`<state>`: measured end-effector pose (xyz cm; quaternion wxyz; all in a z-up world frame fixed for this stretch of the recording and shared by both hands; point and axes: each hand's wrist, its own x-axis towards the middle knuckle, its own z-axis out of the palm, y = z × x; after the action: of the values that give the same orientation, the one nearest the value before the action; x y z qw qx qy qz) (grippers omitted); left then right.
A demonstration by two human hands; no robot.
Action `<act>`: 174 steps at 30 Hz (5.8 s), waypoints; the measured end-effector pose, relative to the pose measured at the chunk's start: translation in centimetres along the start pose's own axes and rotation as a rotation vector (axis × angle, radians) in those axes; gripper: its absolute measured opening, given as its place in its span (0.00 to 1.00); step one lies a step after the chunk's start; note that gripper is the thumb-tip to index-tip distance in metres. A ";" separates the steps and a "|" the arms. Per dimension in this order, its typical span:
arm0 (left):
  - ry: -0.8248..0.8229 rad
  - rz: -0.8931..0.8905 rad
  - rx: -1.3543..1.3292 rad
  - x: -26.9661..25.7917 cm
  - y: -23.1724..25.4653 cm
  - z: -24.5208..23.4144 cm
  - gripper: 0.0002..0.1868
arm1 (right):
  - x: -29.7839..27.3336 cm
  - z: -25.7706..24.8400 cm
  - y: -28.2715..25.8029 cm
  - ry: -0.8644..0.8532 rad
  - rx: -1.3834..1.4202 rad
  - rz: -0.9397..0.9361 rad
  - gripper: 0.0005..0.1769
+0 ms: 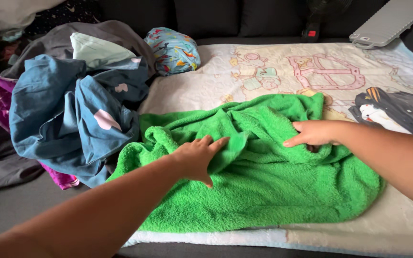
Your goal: The person folds a white blanket with a safari animal print and a dark grey blanket with a space print, then folds a green towel. The items are folded by hand and stacked on a bed with a cartoon bear blanket.
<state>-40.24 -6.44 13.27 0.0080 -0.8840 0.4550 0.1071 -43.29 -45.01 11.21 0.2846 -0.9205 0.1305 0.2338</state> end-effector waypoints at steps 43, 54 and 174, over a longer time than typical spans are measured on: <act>0.909 -0.691 -1.001 12.2 -31.8 1.8 0.23 | 10.2 -17.0 10.9 1.017 0.312 0.112 0.29; -0.002 -0.686 -0.312 15.3 -34.6 10.7 0.16 | 21.9 -13.6 18.4 0.546 0.374 0.415 0.42; -0.769 -0.901 -0.877 -12.7 -23.6 2.7 0.05 | -8.8 -5.8 34.2 -0.955 0.413 0.594 0.26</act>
<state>-28.86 17.91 11.13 -0.1440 -0.8073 -0.0718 0.5678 -61.55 -74.89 4.04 0.4073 -0.5633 0.2828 0.6610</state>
